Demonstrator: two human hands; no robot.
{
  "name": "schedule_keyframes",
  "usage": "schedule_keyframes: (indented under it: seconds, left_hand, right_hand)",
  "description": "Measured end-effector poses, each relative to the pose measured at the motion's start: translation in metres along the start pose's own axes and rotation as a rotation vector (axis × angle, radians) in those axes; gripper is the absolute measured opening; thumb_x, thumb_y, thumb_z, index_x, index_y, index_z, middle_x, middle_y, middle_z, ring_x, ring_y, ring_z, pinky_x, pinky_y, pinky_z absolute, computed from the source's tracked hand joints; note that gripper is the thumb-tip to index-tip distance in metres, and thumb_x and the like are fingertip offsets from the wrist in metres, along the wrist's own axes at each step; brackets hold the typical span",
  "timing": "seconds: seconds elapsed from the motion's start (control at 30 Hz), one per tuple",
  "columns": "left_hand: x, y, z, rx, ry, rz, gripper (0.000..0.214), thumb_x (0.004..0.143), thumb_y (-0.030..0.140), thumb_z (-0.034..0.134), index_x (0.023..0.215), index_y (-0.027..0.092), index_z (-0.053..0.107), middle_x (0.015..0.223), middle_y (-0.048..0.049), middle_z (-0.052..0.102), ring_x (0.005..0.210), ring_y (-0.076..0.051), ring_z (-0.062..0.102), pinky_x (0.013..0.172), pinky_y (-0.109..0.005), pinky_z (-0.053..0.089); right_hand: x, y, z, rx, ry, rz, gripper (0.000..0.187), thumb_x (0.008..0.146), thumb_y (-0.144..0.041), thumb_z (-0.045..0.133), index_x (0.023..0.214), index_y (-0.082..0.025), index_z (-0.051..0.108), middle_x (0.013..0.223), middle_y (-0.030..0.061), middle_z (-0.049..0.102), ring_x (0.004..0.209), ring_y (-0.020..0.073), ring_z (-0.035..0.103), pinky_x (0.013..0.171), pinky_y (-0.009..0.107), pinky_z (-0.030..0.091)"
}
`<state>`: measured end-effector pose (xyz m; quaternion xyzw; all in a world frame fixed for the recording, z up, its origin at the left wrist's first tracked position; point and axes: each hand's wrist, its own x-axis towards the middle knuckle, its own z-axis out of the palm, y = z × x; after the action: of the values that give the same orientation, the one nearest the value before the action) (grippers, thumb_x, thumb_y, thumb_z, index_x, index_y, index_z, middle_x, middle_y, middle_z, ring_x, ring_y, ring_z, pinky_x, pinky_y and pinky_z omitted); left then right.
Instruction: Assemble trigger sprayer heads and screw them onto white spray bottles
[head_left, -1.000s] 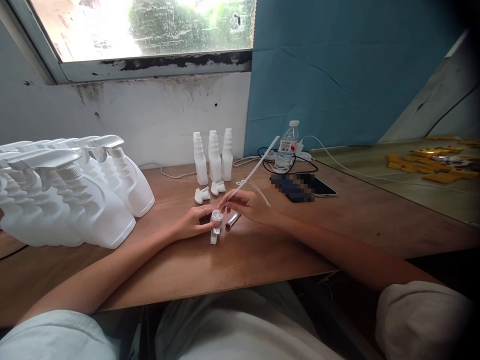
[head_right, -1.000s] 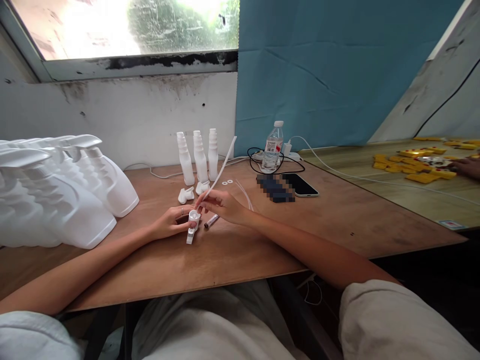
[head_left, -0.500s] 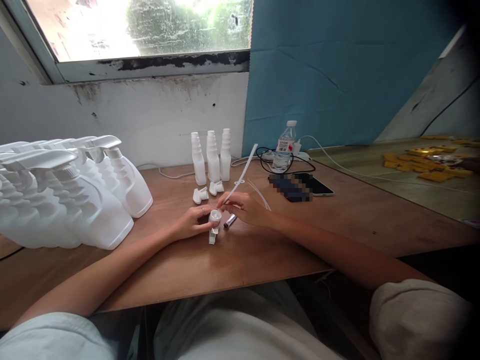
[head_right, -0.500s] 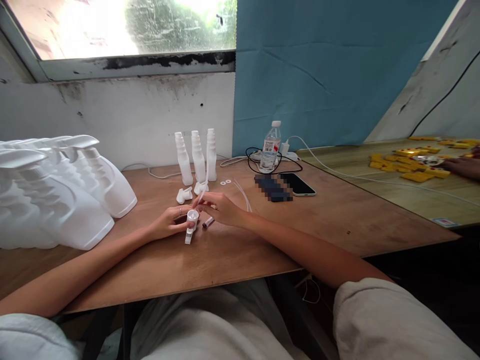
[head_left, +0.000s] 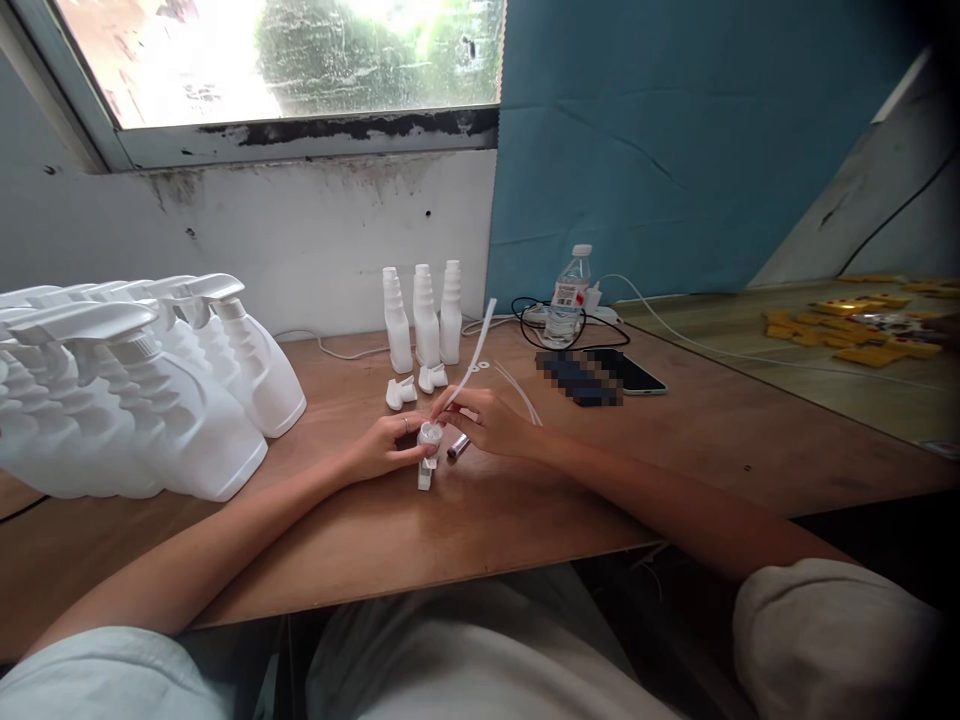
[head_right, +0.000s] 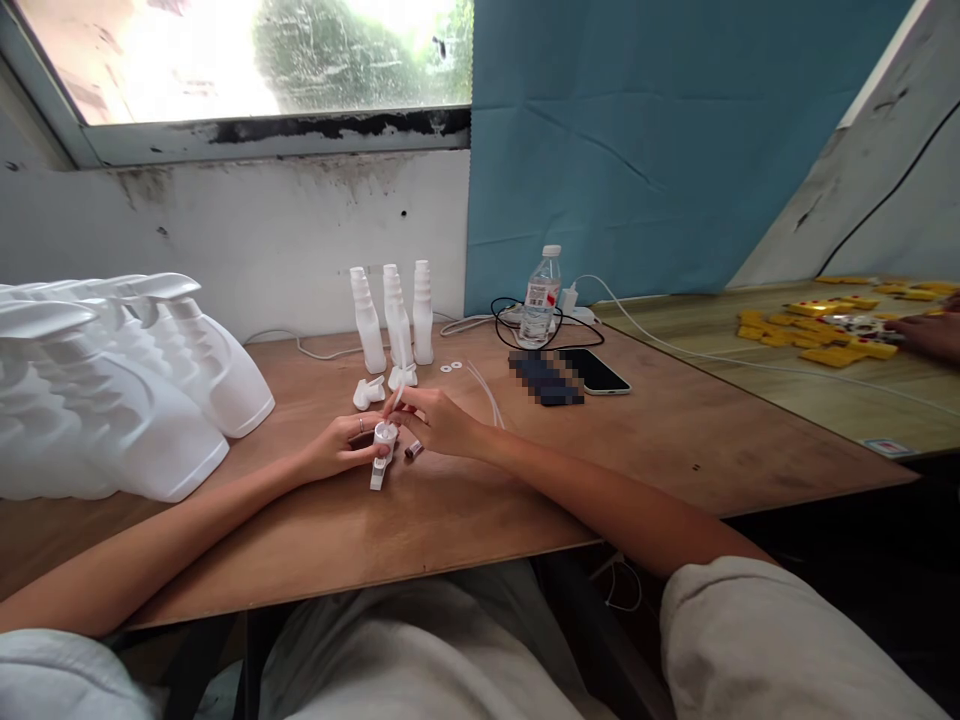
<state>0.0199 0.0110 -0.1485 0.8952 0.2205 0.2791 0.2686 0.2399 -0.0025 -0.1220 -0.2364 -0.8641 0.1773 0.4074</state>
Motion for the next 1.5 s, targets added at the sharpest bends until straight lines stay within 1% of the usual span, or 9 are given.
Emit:
schedule_keyframes:
  seconds: [0.3,0.57,0.7,0.93,1.07,1.23,1.3,1.4,1.5]
  left_hand:
    - [-0.002,0.0,0.0,-0.005,0.003,-0.003,0.03,0.089,0.035,0.058,0.106,0.012,0.063,0.105,-0.009,0.066,0.097,-0.019,0.06,0.09,-0.026,0.044]
    - [0.0,0.002,0.0,0.007,-0.013,-0.029,0.035,0.092,0.043,0.052,0.101,0.011,0.064,0.095,-0.007,0.065,0.087,-0.017,0.058,0.08,-0.024,0.044]
    - [0.002,0.004,0.0,-0.013,-0.019,-0.033,0.035,0.093,0.042,0.05,0.099,0.011,0.064,0.094,-0.0071,0.066,0.088,-0.017,0.058,0.082,-0.025,0.044]
    - [0.001,0.001,0.001,0.007,-0.023,0.009,0.033,0.092,0.04,0.053,0.106,0.012,0.064,0.103,-0.0086,0.067,0.093,-0.018,0.06,0.086,-0.026,0.045]
    - [0.002,-0.001,0.002,-0.019,-0.005,0.018,0.033,0.091,0.039,0.055,0.108,0.012,0.064,0.108,-0.0097,0.067,0.098,-0.019,0.062,0.091,-0.027,0.045]
    - [0.002,-0.001,0.003,-0.021,-0.02,0.013,0.035,0.091,0.041,0.055,0.108,0.012,0.065,0.11,-0.0108,0.066,0.1,-0.02,0.062,0.09,-0.026,0.047]
    - [0.002,-0.003,0.003,-0.001,-0.03,-0.001,0.034,0.092,0.041,0.053,0.103,0.012,0.067,0.108,-0.0104,0.067,0.098,-0.019,0.063,0.089,-0.026,0.047]
    - [0.002,-0.008,0.003,0.025,0.009,-0.001,0.041,0.095,0.042,0.045,0.083,0.011,0.071,0.1,-0.0105,0.069,0.088,-0.018,0.064,0.082,-0.025,0.049]
    - [0.002,-0.013,0.004,0.018,0.097,-0.032,0.05,0.097,0.045,0.04,0.074,0.011,0.069,0.088,-0.0099,0.069,0.081,-0.017,0.064,0.074,-0.025,0.049]
  right_hand:
    - [0.001,0.0,0.002,0.098,-0.001,0.077,0.013,0.086,-0.012,0.048,0.083,-0.015,0.06,0.072,0.0008,0.061,0.066,0.0113,0.059,0.06,0.021,0.045]
    - [0.006,-0.007,0.007,-0.059,-0.016,-0.06,0.015,0.086,-0.009,0.043,0.078,-0.015,0.055,0.069,0.0009,0.059,0.06,0.0105,0.053,0.056,0.021,0.041]
    - [0.009,-0.008,0.003,-0.102,-0.016,-0.048,0.015,0.085,-0.008,0.045,0.08,-0.015,0.057,0.065,-0.0006,0.056,0.056,0.0094,0.047,0.055,0.021,0.037]
    - [0.006,0.001,-0.001,-0.058,-0.027,-0.093,0.015,0.089,-0.024,0.057,0.077,-0.016,0.061,0.077,0.0036,0.062,0.068,0.0122,0.054,0.063,0.023,0.043]
    - [0.005,0.004,0.001,-0.011,-0.019,-0.008,0.018,0.087,-0.024,0.059,0.07,-0.016,0.057,0.068,0.0009,0.057,0.062,0.0116,0.051,0.059,0.024,0.041]
    - [0.001,0.006,0.009,0.051,-0.029,0.113,0.017,0.085,-0.022,0.058,0.07,-0.015,0.053,0.063,-0.0016,0.052,0.057,0.0097,0.045,0.055,0.022,0.037]
    - [-0.004,0.009,0.014,0.074,-0.059,0.094,0.017,0.085,-0.02,0.057,0.07,-0.015,0.053,0.065,-0.0007,0.053,0.06,0.0105,0.047,0.057,0.022,0.039]
    - [-0.01,0.014,0.025,0.13,-0.165,0.002,0.016,0.085,-0.018,0.056,0.069,-0.015,0.055,0.072,0.0022,0.059,0.067,0.0126,0.054,0.062,0.024,0.043]
    - [-0.011,0.017,0.033,0.175,-0.171,0.036,0.016,0.086,-0.021,0.059,0.071,-0.014,0.058,0.076,0.004,0.063,0.073,0.0141,0.058,0.069,0.026,0.046]
